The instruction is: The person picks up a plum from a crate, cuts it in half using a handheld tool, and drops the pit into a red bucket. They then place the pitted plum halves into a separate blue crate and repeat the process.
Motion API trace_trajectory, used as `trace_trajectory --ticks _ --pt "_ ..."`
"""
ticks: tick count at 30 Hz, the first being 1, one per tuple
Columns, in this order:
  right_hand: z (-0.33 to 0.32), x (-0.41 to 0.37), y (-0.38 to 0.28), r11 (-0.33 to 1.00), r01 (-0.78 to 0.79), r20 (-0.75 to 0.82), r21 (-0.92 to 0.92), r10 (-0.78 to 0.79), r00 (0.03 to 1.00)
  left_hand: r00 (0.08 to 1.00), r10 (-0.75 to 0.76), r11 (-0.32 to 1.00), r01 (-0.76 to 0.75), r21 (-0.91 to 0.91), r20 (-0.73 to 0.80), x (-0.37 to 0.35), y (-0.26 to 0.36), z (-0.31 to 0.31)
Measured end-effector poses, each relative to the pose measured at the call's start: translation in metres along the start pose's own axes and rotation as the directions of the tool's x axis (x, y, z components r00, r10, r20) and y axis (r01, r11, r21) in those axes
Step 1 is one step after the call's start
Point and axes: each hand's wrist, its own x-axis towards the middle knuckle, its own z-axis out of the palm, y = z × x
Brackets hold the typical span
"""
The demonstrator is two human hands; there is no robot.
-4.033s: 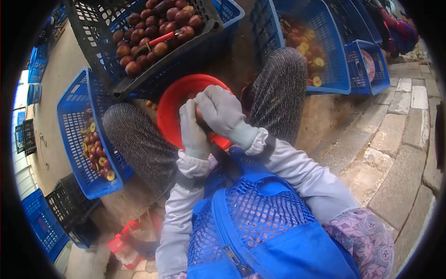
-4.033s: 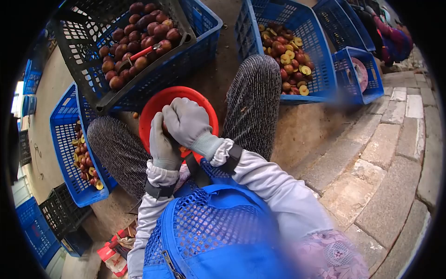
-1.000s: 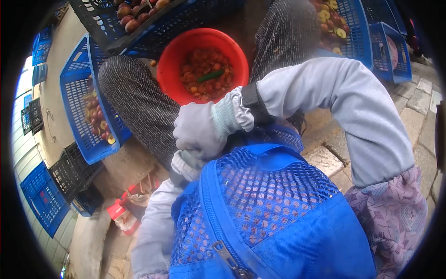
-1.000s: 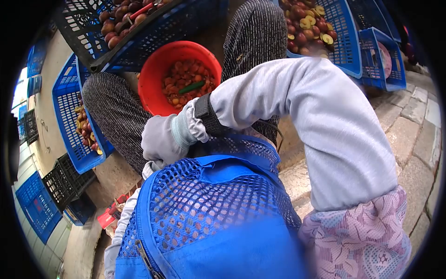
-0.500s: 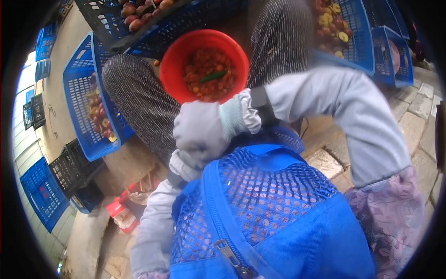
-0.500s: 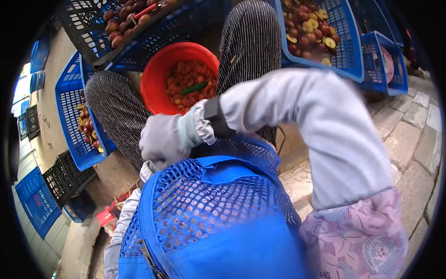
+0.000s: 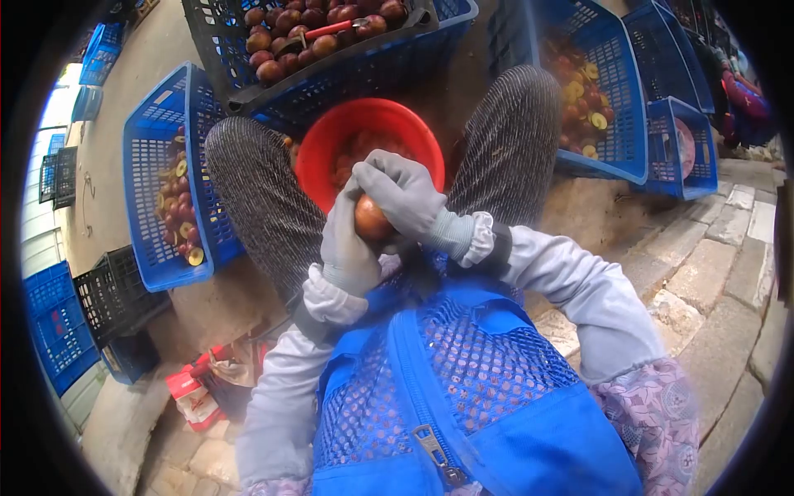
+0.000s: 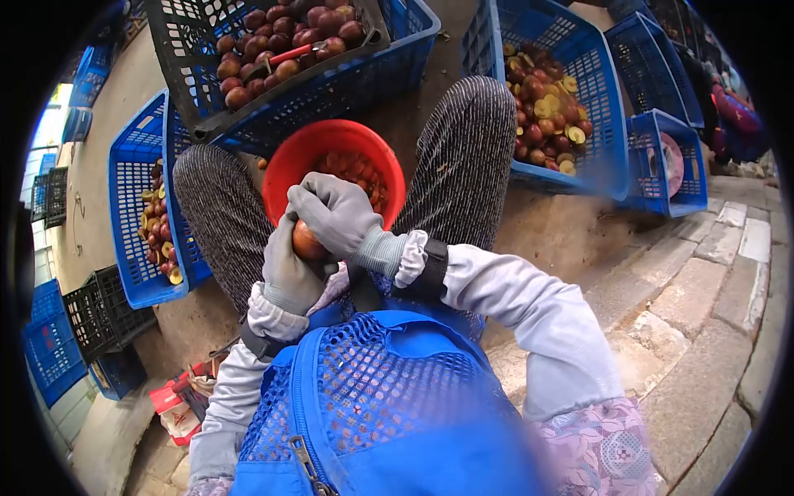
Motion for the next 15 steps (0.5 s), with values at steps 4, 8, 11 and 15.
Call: trace_trajectory --ticks 4,8,11,15 --pt "0.006 0.002 0.001 0.973 0.067 -0.009 -0.221 -0.071 0.997 0.997 0.078 0.997 -0.077 0.028 -0.015 0.002 -0.006 -0.010" --pt "0.009 0.006 0.001 0.985 0.038 -0.038 -0.166 -0.045 0.998 0.964 0.226 0.954 -0.247 0.169 0.138 -0.003 0.009 -0.011" --pt "-0.004 0.018 -0.042 0.944 0.069 0.121 -0.321 -0.031 0.992 0.964 0.170 0.962 -0.208 0.179 0.203 0.001 0.021 -0.020" --pt "-0.047 0.058 -0.151 0.615 0.300 0.306 -0.730 -0.099 0.947 0.957 -0.235 0.828 0.290 -0.480 0.171 0.004 0.058 -0.041"
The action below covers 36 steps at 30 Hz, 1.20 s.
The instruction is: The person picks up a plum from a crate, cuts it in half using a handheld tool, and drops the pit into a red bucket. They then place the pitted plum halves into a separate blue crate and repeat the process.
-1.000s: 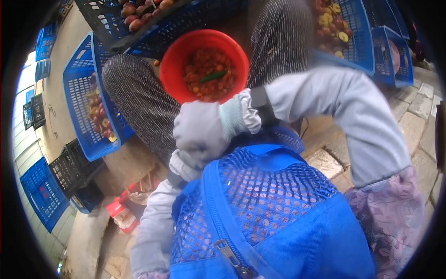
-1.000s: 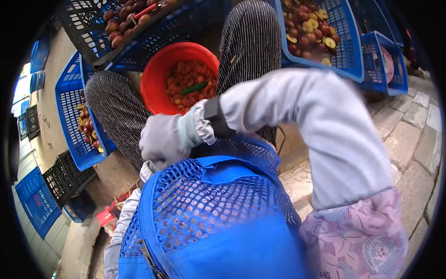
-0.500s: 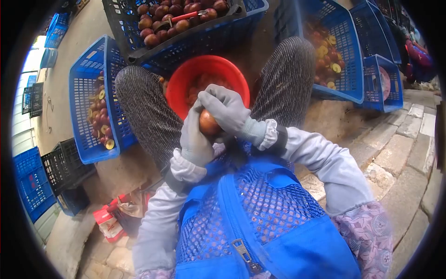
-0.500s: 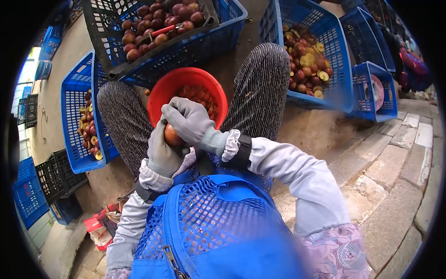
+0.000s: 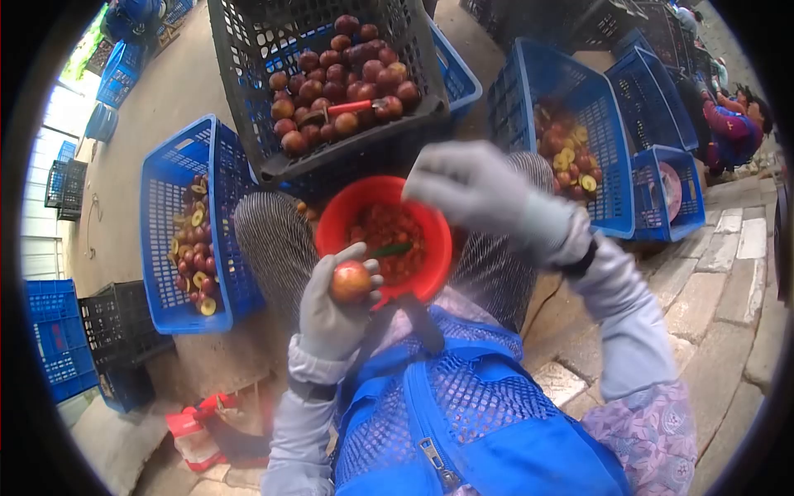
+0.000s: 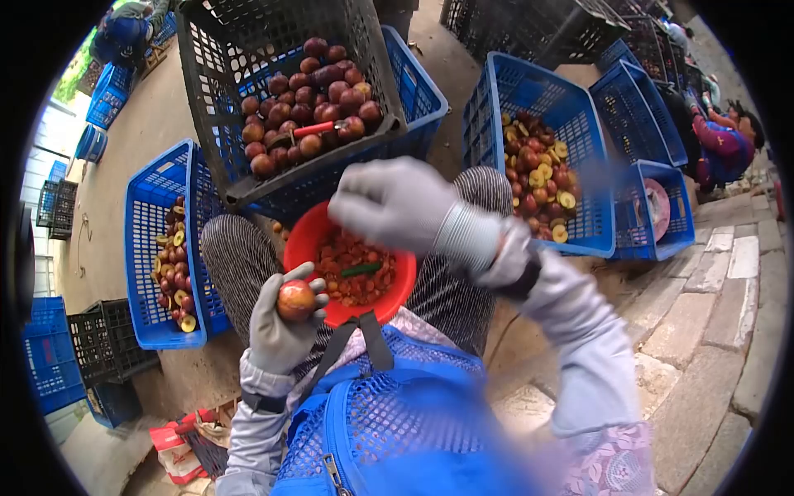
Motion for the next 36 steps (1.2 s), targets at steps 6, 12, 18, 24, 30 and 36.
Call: trace_trajectory --ticks 6,12,18,24,30,36 --pt "-0.039 0.145 0.028 0.780 -0.030 0.067 -0.625 0.092 0.994 0.993 0.114 0.993 -0.114 -0.009 -0.042 0.010 0.035 -0.005" --pt "0.064 0.274 0.134 0.594 0.172 0.345 -0.786 0.191 0.919 0.991 0.134 0.984 -0.133 -0.117 0.002 0.032 0.062 -0.014" --pt "0.087 0.282 0.135 0.486 0.161 0.334 -0.859 0.293 0.896 0.994 0.110 0.931 -0.102 -0.350 0.005 0.029 0.075 -0.017" --pt "0.019 0.248 0.087 0.873 -0.177 0.103 -0.454 0.249 0.963 0.980 0.170 0.912 -0.118 -0.392 0.101 0.021 0.078 -0.010" --pt "0.007 0.112 0.006 0.956 -0.209 0.135 0.208 0.184 0.974 0.945 0.304 0.919 -0.258 -0.299 0.120 0.018 0.068 -0.001" --pt "0.070 -0.008 -0.025 0.840 -0.345 0.228 0.418 0.270 0.935 0.929 0.346 0.909 -0.297 -0.293 0.134 0.010 0.038 0.026"
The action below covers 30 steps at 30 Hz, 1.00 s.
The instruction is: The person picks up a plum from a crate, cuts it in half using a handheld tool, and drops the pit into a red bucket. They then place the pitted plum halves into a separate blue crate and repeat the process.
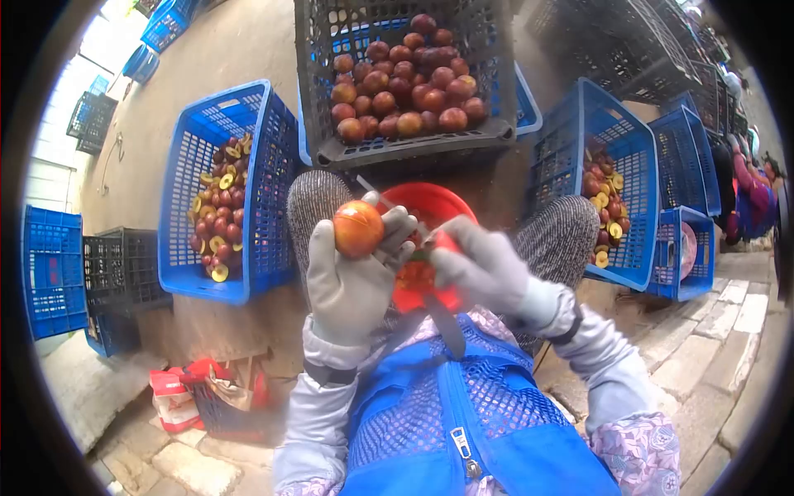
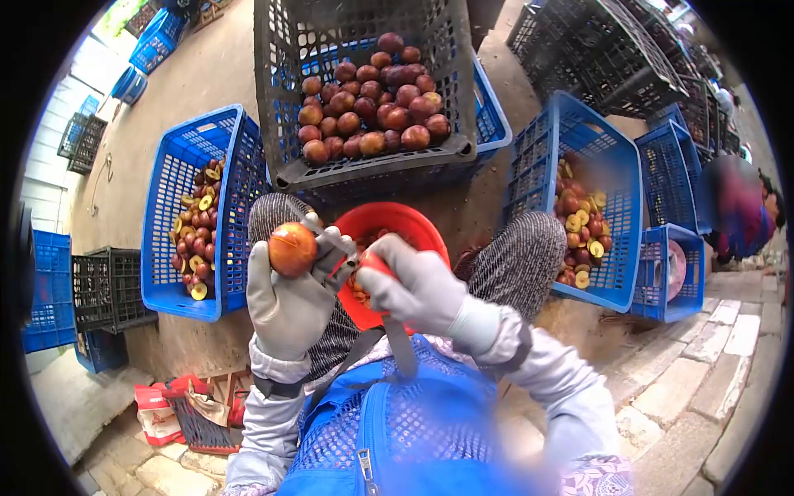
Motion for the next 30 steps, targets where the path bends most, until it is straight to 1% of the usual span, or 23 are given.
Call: trace_trajectory --ticks 1,3,5,6,9,10,12,16,18,21,22,24,26,27,28,30 --pt "0.007 -0.008 0.001 0.996 -0.037 -0.041 -0.085 0.034 0.999 1.000 -0.002 1.000 0.002 -0.005 0.007 -0.002 -0.005 0.003" --pt "0.015 -0.017 0.015 0.954 0.164 -0.113 -0.250 -0.197 0.974 1.000 -0.022 1.000 0.022 -0.014 0.004 -0.007 -0.011 0.003" --pt "0.016 -0.024 0.014 0.973 0.142 -0.077 -0.182 -0.158 0.984 0.999 -0.042 0.999 0.043 -0.030 0.019 -0.009 -0.017 0.002" --pt "0.016 -0.026 0.014 0.981 0.128 -0.056 -0.149 -0.138 0.989 0.999 -0.044 0.999 0.044 -0.005 0.006 -0.011 -0.020 0.006" --pt "0.011 -0.030 0.010 0.994 0.019 0.110 0.104 -0.031 0.993 0.994 -0.100 0.995 0.100 -0.002 0.034 -0.015 -0.022 0.009" --pt "0.014 -0.030 0.016 0.989 0.077 0.096 0.128 -0.090 0.991 0.991 -0.115 0.993 0.117 -0.023 0.068 -0.016 -0.022 0.008" --pt "0.014 -0.032 0.018 0.984 -0.010 0.129 0.180 -0.013 0.992 0.981 -0.142 0.986 0.152 -0.066 0.132 -0.017 -0.023 0.002" --pt "0.015 -0.033 0.012 0.956 -0.133 0.164 0.262 0.092 0.982 0.985 -0.144 0.987 0.150 -0.065 0.092 -0.018 -0.023 -0.001" --pt "0.017 -0.032 0.011 0.965 -0.118 0.148 0.233 0.085 0.985 0.988 -0.136 0.989 0.140 -0.051 0.069 -0.019 -0.022 0.000" --pt "0.019 -0.032 0.011 0.977 -0.090 0.122 0.192 0.067 0.990 0.989 -0.099 0.995 0.099 0.003 0.110 -0.020 -0.022 -0.001" --pt "0.019 -0.031 0.012 0.981 -0.080 0.115 0.178 0.060 0.992 0.990 -0.096 0.995 0.094 0.024 0.102 -0.021 -0.021 0.001" --pt "0.020 -0.028 0.021 0.986 -0.028 0.119 0.166 0.009 0.993 0.992 -0.093 0.994 0.088 0.065 0.083 -0.024 -0.020 0.006" --pt "0.017 -0.026 0.027 0.982 -0.027 0.146 0.189 -0.001 0.989 0.990 -0.108 0.980 0.092 0.174 0.088 -0.025 -0.018 0.005" --pt "0.016 -0.025 0.028 0.975 -0.052 0.173 0.218 0.014 0.985 0.989 -0.115 0.969 0.091 0.229 0.091 -0.026 -0.016 0.004" --pt "0.014 -0.025 0.029 0.971 -0.062 0.192 0.230 0.018 0.981 0.985 -0.143 0.964 0.116 0.237 0.099 -0.026 -0.014 0.004" --pt "0.009 -0.026 0.029 0.969 -0.066 0.217 0.237 0.014 0.976 0.988 -0.111 0.949 0.073 0.306 0.108 -0.026 -0.017 0.006"
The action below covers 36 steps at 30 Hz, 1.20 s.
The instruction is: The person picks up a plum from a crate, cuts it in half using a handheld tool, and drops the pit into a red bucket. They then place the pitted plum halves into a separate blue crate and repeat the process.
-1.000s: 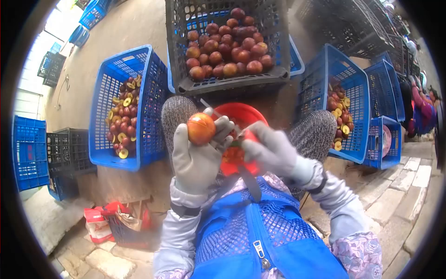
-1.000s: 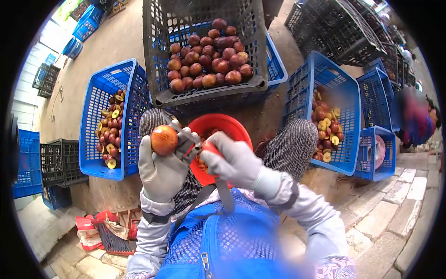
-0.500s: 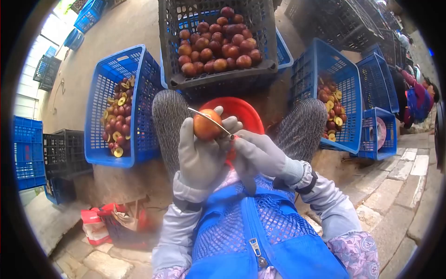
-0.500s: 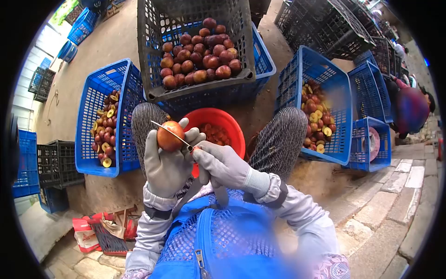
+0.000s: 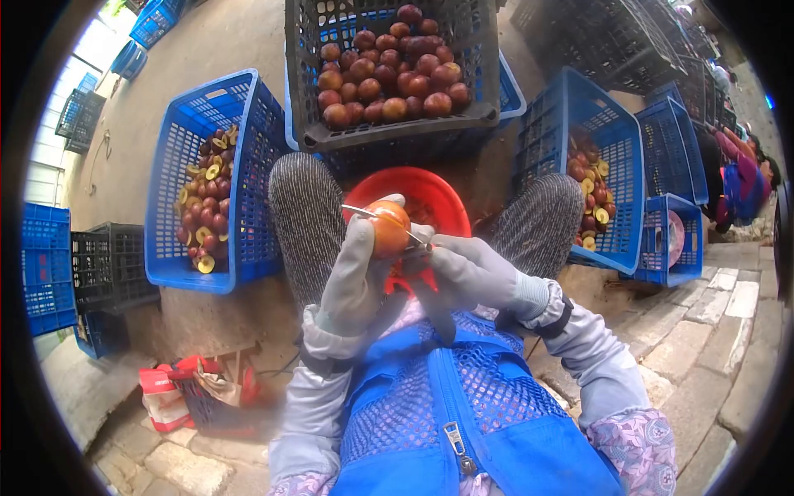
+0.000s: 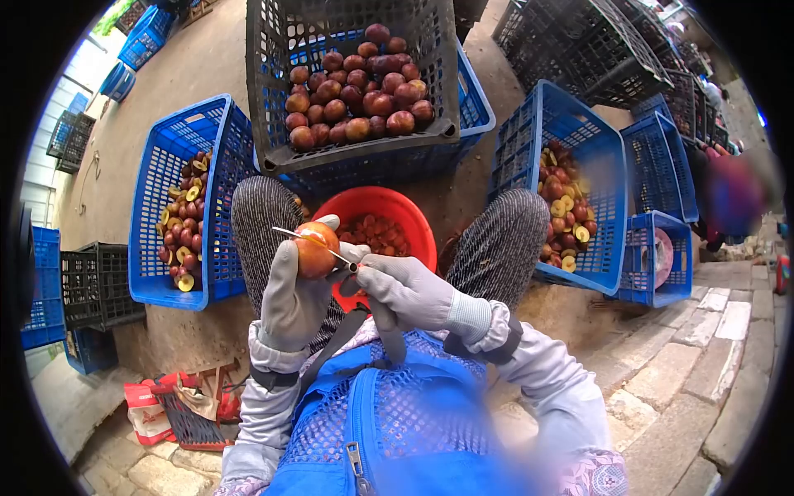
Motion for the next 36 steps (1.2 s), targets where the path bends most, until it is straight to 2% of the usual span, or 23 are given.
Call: trace_trajectory --ticks 1,2,4,7,8,9,11,12,13,15,16,17,19,20,23,24,26,28,31,32,35,36 --pt "-0.003 -0.001 -0.001 1.000 0.005 0.007 -0.007 -0.005 1.000 1.000 0.016 0.999 -0.016 0.037 0.002 0.001 -0.002 0.002" --pt "-0.008 -0.003 -0.001 0.993 -0.116 0.071 0.032 0.114 0.991 1.000 0.005 1.000 -0.006 -0.025 -0.030 0.003 -0.007 0.005" --pt "-0.010 -0.006 0.000 0.998 -0.054 0.069 0.018 0.052 0.996 0.996 -0.015 0.989 0.002 -0.150 -0.087 0.008 -0.014 0.011" --pt "-0.024 -0.005 0.007 0.998 0.046 0.143 -0.037 -0.040 0.989 0.993 -0.025 0.998 0.031 -0.047 0.114 0.006 -0.013 0.000" --pt "-0.028 -0.005 0.006 0.997 0.065 0.158 -0.042 -0.058 0.986 0.996 -0.036 0.996 0.043 -0.078 0.082 0.005 -0.013 0.004" --pt "-0.031 -0.006 0.004 0.995 0.087 0.175 -0.051 -0.077 0.982 0.997 -0.050 0.999 0.049 0.016 0.059 0.006 -0.010 0.008" --pt "-0.043 -0.006 0.013 0.998 0.016 0.206 -0.057 -0.004 0.978 0.998 -0.064 0.976 0.061 0.208 0.010 0.007 -0.002 0.010" --pt "-0.048 -0.006 0.011 0.996 -0.013 0.221 -0.088 0.033 0.975 0.998 -0.057 0.901 0.049 0.431 0.005 0.010 -0.001 0.005" --pt "-0.050 -0.005 0.009 0.992 -0.043 0.234 -0.119 0.070 0.970 0.998 -0.059 0.873 0.056 0.485 -0.010 0.011 0.000 0.004" --pt "-0.048 -0.003 0.009 0.997 -0.059 0.209 -0.048 0.068 0.976 0.997 -0.063 0.807 0.075 0.586 -0.041 0.011 0.001 0.004" --pt "-0.044 -0.003 0.011 0.999 -0.049 0.184 0.002 0.048 0.982 0.994 -0.088 0.848 0.105 0.519 -0.059 0.012 0.003 0.007" --pt "-0.040 -0.002 0.012 0.998 -0.037 0.157 0.050 0.029 0.987 0.995 -0.080 0.933 0.095 0.348 -0.057 0.012 0.000 0.010" --pt "-0.031 0.000 0.016 0.989 0.106 0.106 -0.101 -0.095 0.990 0.998 -0.055 0.998 0.054 -0.020 -0.041 0.014 -0.006 0.014" --pt "-0.030 0.001 0.018 0.986 0.123 0.104 -0.110 -0.112 0.988 0.995 -0.095 0.994 0.094 -0.062 -0.014 0.016 -0.013 0.006" --pt "-0.033 0.003 0.036 0.969 0.185 0.072 -0.162 -0.175 0.982 0.986 -0.169 0.986 0.169 0.014 -0.004 0.017 -0.010 0.005" --pt "-0.034 0.002 0.037 0.968 0.176 0.057 -0.177 -0.169 0.984 0.988 -0.150 0.987 0.151 0.051 -0.026 0.018 -0.008 0.009" --pt "-0.036 0.001 0.030 0.971 0.129 0.033 -0.202 -0.125 0.992 0.984 -0.127 0.902 0.168 0.399 -0.126 0.023 -0.002 0.012" --pt "-0.037 0.002 0.023 0.983 0.092 0.035 -0.157 -0.087 0.996 0.987 -0.034 0.718 0.132 0.683 -0.155 0.028 -0.003 0.006" --pt "-0.027 0.002 0.034 0.978 0.184 -0.003 -0.099 -0.185 0.983 0.999 -0.018 0.932 0.035 0.361 -0.048 0.026 -0.001 0.012" --pt "-0.023 0.000 0.033 0.993 0.114 -0.037 -0.027 -0.115 0.993 0.996 -0.052 0.982 0.063 0.177 -0.068 0.026 -0.003 0.013" --pt "-0.023 0.004 0.040 0.990 0.112 -0.048 -0.081 -0.116 0.992 0.987 -0.163 0.983 0.163 -0.083 0.015 0.025 -0.020 0.002" --pt "-0.024 0.004 0.040 0.985 0.122 -0.044 -0.122 -0.128 0.991 0.983 -0.185 0.981 0.185 -0.055 0.001 0.024 -0.016 0.004"
